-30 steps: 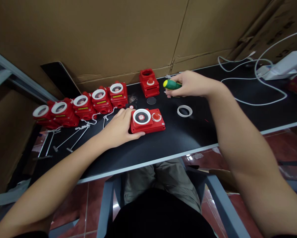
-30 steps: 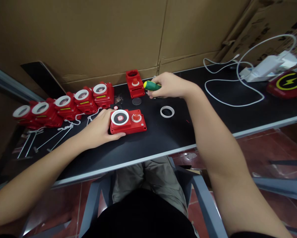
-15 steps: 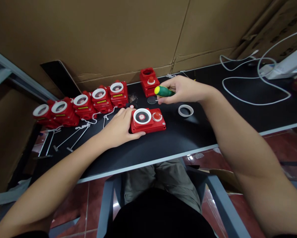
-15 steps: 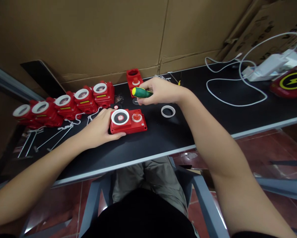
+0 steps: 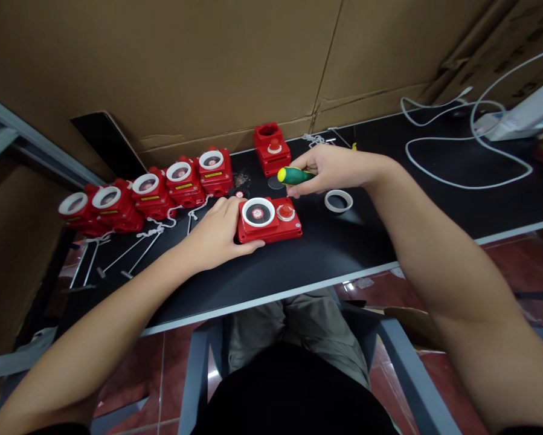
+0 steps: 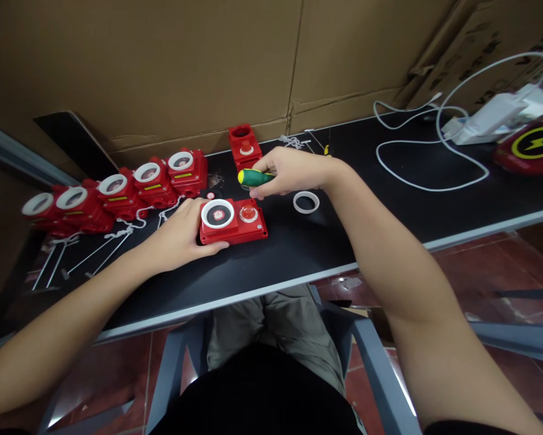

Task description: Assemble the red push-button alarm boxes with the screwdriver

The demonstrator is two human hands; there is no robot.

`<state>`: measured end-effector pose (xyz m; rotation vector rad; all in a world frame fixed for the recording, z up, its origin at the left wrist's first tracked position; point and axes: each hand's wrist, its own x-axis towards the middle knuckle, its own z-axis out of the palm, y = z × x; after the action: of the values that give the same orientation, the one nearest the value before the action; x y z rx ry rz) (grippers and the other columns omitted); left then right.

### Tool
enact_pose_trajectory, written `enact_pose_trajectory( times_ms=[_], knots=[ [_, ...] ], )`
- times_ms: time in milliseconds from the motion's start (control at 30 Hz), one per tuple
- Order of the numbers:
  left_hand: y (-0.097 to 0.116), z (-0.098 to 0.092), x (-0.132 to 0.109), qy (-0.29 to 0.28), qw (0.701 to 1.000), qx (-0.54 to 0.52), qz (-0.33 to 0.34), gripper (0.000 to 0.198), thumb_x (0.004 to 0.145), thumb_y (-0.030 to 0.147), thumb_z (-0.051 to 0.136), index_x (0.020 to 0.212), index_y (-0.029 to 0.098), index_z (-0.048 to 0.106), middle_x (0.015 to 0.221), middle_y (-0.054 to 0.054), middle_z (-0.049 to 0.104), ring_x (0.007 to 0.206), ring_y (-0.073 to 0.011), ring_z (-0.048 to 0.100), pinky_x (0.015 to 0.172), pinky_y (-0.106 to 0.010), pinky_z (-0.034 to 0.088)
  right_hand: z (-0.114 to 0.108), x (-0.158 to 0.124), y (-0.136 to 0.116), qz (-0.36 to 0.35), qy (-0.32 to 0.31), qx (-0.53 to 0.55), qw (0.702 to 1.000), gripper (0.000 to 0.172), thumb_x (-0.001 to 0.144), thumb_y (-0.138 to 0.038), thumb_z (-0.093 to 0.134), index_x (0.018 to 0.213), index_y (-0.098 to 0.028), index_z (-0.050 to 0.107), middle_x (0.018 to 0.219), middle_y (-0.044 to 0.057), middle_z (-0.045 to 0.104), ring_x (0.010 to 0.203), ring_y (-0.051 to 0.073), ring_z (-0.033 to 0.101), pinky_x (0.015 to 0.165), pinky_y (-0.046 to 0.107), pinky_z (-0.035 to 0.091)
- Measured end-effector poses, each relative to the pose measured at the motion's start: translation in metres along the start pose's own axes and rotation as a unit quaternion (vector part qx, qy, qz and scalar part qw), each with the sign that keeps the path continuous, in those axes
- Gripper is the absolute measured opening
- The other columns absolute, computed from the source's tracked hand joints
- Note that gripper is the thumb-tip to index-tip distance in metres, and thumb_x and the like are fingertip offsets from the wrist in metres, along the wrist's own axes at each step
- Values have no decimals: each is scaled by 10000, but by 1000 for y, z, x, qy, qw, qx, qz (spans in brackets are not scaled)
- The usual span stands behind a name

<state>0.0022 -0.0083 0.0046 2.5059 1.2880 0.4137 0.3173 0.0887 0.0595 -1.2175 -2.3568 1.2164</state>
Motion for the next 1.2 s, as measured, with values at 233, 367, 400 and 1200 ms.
enact_pose_trajectory(
  times_ms=[233, 367, 400, 1200],
  knots=[
    [-1, 1, -1, 4, 1000, -3, -10, 850, 954, 627, 912, 1577, 154, 580, 1627, -252, 681, 1487, -489, 670, 1306, -682, 560, 1, -2, -4, -7, -3, -7, 1000, 432, 769, -630, 960, 937, -241, 876, 788, -3, 696, 689, 123, 565, 634, 296, 440],
    [-3, 2, -1, 9, 1000, -8, -6, 842, 949, 631, 914, 1566, 164, 583, 1643, -250, 674, 1502, -489, 664, 1314, -689, 554, 2, -6, -9, -25, 2, 43, 999, 470, 759, -630, 982, 837, -210, 786, 688, -24, 582, 619, 89, 468, 599, 289, 385],
    [-4, 2, -1, 11, 1000, -10, -4, 844, 945, 635, 916, 1562, 164, 586, 1640, -252, 675, 1501, -492, 665, 1313, -692, 554, 3, -6, -9, -28, 4, 57, 998, 490, 751, -636, 991, 814, -208, 762, 669, -28, 552, 610, 86, 451, 595, 289, 376],
    [0, -4, 2, 4, 998, -50, -24, 900, 871, 711, 921, 1506, 156, 609, 1590, -244, 701, 1497, -497, 671, 1329, -658, 543, 14, 18, 8, 64, -160, 248, 953, 728, 654, -580, 1171, 886, -194, 599, 692, -83, 450, 577, 29, 339, 503, 202, 211]
  ],
)
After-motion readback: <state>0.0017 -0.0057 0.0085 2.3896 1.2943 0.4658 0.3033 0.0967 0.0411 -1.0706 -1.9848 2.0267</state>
